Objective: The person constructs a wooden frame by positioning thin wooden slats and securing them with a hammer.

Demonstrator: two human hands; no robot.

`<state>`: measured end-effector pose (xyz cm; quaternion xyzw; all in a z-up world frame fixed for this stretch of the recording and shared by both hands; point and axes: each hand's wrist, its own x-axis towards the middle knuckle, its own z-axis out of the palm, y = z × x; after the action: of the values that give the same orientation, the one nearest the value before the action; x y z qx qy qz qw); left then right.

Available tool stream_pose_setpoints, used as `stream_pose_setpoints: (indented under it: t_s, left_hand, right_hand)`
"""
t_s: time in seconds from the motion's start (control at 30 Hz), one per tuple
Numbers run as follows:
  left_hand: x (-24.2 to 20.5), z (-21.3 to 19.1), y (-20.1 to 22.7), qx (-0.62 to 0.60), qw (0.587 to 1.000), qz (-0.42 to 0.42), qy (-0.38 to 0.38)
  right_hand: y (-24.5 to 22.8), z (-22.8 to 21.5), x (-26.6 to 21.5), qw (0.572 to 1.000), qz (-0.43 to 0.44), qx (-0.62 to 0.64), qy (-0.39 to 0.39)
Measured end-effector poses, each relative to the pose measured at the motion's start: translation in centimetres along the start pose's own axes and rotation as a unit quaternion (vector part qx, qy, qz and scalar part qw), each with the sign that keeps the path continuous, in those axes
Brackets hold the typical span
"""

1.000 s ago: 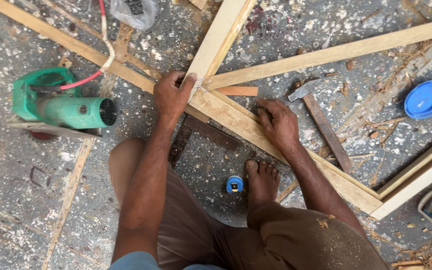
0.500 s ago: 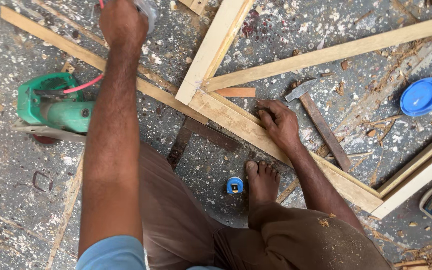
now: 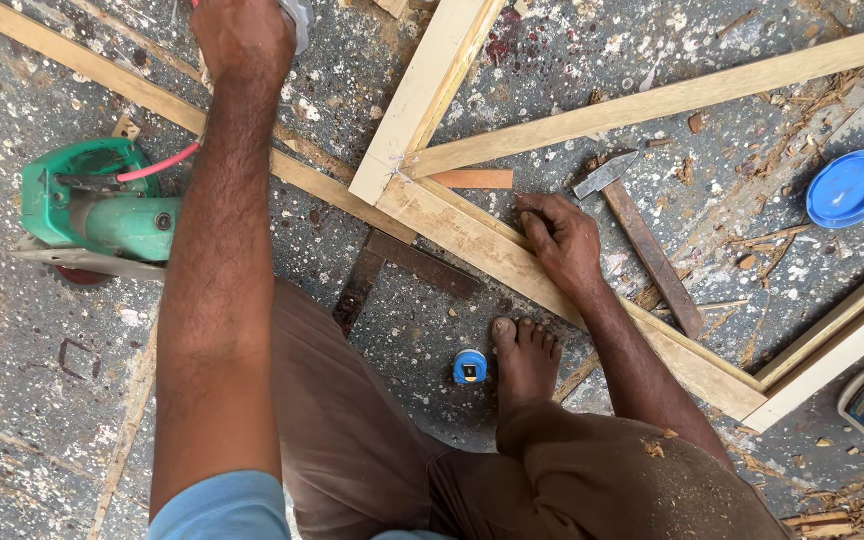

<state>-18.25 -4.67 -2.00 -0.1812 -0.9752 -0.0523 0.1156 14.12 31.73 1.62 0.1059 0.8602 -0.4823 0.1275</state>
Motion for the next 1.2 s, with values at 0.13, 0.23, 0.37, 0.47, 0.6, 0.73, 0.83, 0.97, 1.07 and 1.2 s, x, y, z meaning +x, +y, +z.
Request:
stream_pose_setpoints:
  t_s: [0.13, 0.23, 0.37, 0.47, 0.6, 0.73, 0.83, 0.97, 1.07, 1.2]
  left_hand:
    - [0.4, 1.0, -0.2, 0.025, 1.0, -0.004, -0.018]
    - [0.3, 1.1, -0.1, 0.011, 0.999, -0.021, -0.047]
    - [-1.4, -1.8, -0.3, -0.069, 0.997, -0.031, 0.025]
    - [-3.7, -5.9, 0.4, -0.196, 0.973, -0.039, 0.114]
    - [-8.7, -9.9, 3.8, -0.387, 0.906, -0.135, 0.108]
    - [-13.4, -10.7, 9.1, -0.581, 0.76, -0.288, 0.039]
    - [-14.9, -10.4, 11.4, -0.59, 0.758, -0.278, 0.002]
    - [-15.0, -10.5, 12.2, -0.52, 0.807, -0.276, -0.048]
    - [-15.6, -9.0, 13.8, -0.521, 0.833, -0.187, 0.012]
    - [-16.0, -6.6, 15.8, -0.539, 0.815, -0.211, 0.034]
  right_hand:
    - [0.2, -0.1, 0.0, 1.0, -0.022, 0.003, 0.013]
    - [0.3, -0.1, 0.1, 0.999, -0.027, 0.005, 0.019]
    - [0.2, 0.2, 0.0, 1.0, -0.016, 0.006, 0.017]
    - [0.3, 0.0, 0.2, 1.0, 0.002, -0.002, 0.014]
    - [0.7, 0.0, 0.2, 1.0, 0.004, 0.012, 0.019]
    - [1.0, 0.5, 0.8, 0.999, 0.001, 0.01, 0.034]
    - [1.5, 0.4, 0.7, 0.999, 0.01, 0.004, 0.037]
    - [1.2, 0.5, 1.1, 0.999, -0.006, 0.015, 0.05]
    - [1.3, 0.3, 0.6, 0.998, -0.012, 0.028, 0.053]
    - [1.4, 0.4, 0.7, 0.998, -0.019, 0.028, 0.055]
